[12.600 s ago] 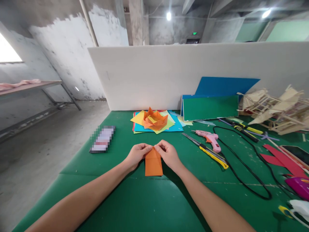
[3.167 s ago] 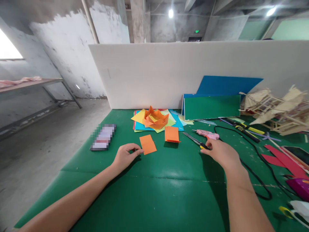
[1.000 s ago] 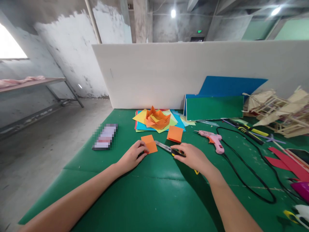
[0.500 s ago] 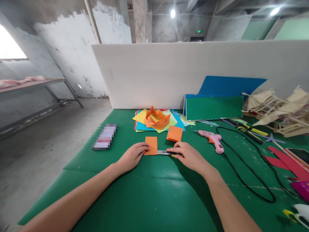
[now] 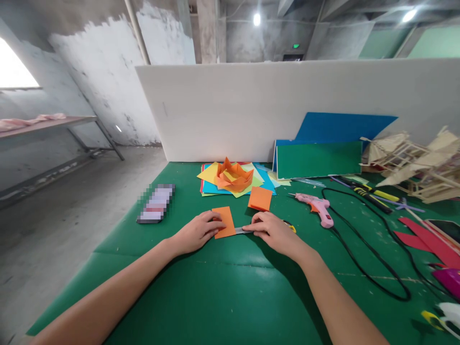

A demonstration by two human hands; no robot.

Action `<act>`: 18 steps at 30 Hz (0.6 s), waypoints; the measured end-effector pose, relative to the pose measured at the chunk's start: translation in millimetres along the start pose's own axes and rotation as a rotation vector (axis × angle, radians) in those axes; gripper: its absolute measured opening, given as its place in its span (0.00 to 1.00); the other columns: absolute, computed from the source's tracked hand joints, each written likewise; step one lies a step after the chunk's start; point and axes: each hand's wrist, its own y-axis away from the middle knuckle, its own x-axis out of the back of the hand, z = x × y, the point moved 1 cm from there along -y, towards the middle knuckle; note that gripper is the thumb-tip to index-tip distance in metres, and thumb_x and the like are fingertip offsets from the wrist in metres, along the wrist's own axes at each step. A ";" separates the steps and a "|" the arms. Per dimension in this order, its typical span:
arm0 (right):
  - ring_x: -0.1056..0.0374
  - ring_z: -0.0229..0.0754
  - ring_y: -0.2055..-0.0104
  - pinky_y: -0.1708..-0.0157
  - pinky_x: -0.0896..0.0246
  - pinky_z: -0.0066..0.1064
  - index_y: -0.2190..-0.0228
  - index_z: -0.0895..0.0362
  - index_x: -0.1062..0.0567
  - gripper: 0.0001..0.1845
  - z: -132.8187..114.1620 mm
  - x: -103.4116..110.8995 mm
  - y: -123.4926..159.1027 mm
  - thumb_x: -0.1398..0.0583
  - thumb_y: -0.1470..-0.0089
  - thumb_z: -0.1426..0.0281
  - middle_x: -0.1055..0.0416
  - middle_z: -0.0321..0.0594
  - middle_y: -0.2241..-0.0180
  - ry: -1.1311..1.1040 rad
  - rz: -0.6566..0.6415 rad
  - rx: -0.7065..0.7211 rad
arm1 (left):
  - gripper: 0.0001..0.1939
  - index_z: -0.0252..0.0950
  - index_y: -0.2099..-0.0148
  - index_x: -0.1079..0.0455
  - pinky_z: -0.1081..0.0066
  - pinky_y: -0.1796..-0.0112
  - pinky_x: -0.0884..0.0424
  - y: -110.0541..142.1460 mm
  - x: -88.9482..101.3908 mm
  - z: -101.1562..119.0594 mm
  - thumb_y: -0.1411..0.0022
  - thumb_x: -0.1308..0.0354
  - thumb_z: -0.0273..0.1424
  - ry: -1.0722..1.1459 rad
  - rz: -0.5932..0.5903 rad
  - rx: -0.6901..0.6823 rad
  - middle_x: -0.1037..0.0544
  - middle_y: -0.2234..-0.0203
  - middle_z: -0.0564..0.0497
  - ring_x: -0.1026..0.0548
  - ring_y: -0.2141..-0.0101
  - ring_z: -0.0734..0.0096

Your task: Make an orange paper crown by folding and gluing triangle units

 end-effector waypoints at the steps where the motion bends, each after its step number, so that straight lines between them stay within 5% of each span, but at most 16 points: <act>1: 0.37 0.45 0.53 0.54 0.39 0.39 0.50 0.40 0.28 0.20 0.7 0.0 0.4 0.48 0.41 0.71 0.33 0.40 0.57 0.000 0.002 0.002 | 0.16 0.42 0.48 0.30 0.64 0.49 0.35 0.0 0.2 0.6 0.32 0.55 0.30 0.002 -0.018 0.007 0.31 0.53 0.47 0.31 0.53 0.65; 18: 0.37 0.44 0.55 0.57 0.38 0.37 0.50 0.37 0.28 0.20 3.6 -2.4 -0.3 0.47 0.40 0.69 0.33 0.41 0.58 0.024 0.020 0.068 | 0.16 0.46 0.47 0.30 0.65 0.51 0.35 -3.4 0.6 -2.3 0.33 0.53 0.31 0.020 -0.027 -0.020 0.31 0.57 0.49 0.31 0.55 0.65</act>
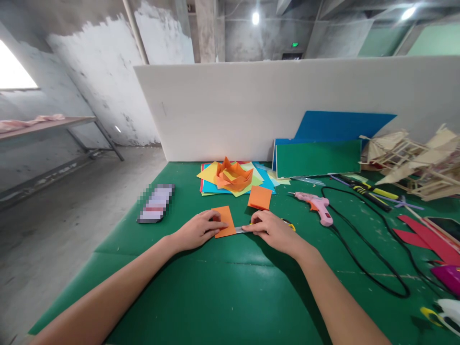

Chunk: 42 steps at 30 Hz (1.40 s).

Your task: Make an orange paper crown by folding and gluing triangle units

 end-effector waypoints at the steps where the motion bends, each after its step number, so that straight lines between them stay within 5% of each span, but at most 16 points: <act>1: 0.37 0.44 0.55 0.57 0.38 0.37 0.50 0.38 0.28 0.20 0.1 0.4 0.2 0.47 0.40 0.69 0.34 0.41 0.58 0.001 -0.007 0.006 | 0.16 0.46 0.48 0.29 0.65 0.51 0.35 -0.1 -0.2 -0.4 0.33 0.53 0.31 0.011 0.008 -0.001 0.31 0.57 0.49 0.31 0.55 0.66; 42: 0.39 0.42 0.62 0.64 0.41 0.33 0.53 0.44 0.24 0.17 3.5 4.1 7.4 0.50 0.37 0.63 0.37 0.42 0.64 -0.042 -0.065 0.024 | 0.15 0.45 0.51 0.26 0.68 0.50 0.36 0.4 -6.0 -4.9 0.34 0.50 0.29 0.067 0.025 0.056 0.31 0.57 0.49 0.31 0.55 0.69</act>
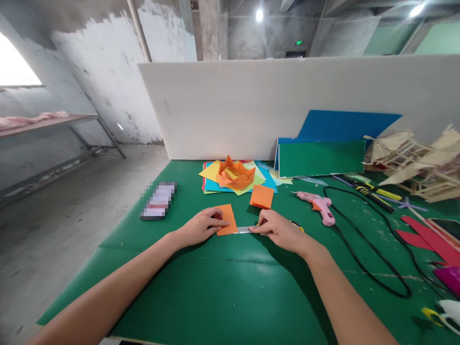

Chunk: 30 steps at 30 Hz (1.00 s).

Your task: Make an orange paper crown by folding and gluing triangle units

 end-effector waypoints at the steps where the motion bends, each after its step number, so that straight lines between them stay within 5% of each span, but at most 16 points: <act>1: 0.39 0.42 0.62 0.64 0.41 0.33 0.53 0.44 0.24 0.17 -0.2 -0.2 0.0 0.50 0.37 0.63 0.37 0.42 0.64 0.003 0.002 -0.002 | 0.15 0.45 0.51 0.26 0.68 0.50 0.35 -0.2 0.3 0.4 0.34 0.50 0.29 0.001 -0.001 0.001 0.31 0.58 0.49 0.31 0.55 0.69; 30: 0.38 0.42 0.61 0.64 0.41 0.33 0.50 0.42 0.28 0.17 -4.5 -3.9 -3.4 0.48 0.38 0.64 0.37 0.41 0.63 -0.095 -0.018 0.006 | 0.16 0.45 0.49 0.27 0.64 0.44 0.39 -2.7 1.8 -2.7 0.35 0.49 0.27 -0.011 -0.043 -0.008 0.32 0.46 0.50 0.34 0.46 0.64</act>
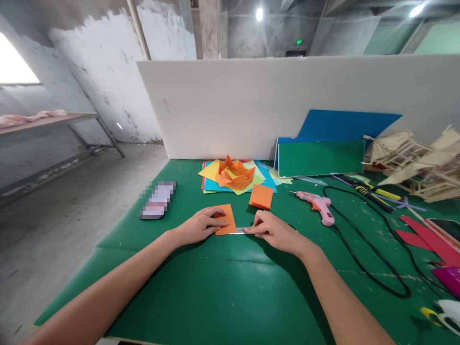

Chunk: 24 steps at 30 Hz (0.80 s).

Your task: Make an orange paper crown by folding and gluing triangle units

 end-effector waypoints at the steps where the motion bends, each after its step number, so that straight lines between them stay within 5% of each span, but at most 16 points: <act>1: 0.38 0.42 0.61 0.63 0.41 0.33 0.50 0.42 0.28 0.17 -0.7 -0.3 -0.6 0.48 0.38 0.65 0.37 0.41 0.63 -0.002 -0.001 0.001 | 0.16 0.45 0.49 0.27 0.64 0.44 0.39 -0.2 0.2 0.2 0.35 0.49 0.27 -0.002 -0.002 0.003 0.32 0.46 0.50 0.34 0.46 0.64; 24: 0.39 0.41 0.62 0.63 0.40 0.33 0.48 0.43 0.29 0.18 -2.4 -2.8 -2.7 0.48 0.38 0.65 0.38 0.41 0.63 -0.019 -0.006 0.028 | 0.16 0.45 0.50 0.27 0.63 0.44 0.38 0.0 1.8 1.7 0.36 0.50 0.26 0.021 -0.006 0.019 0.33 0.46 0.50 0.34 0.46 0.63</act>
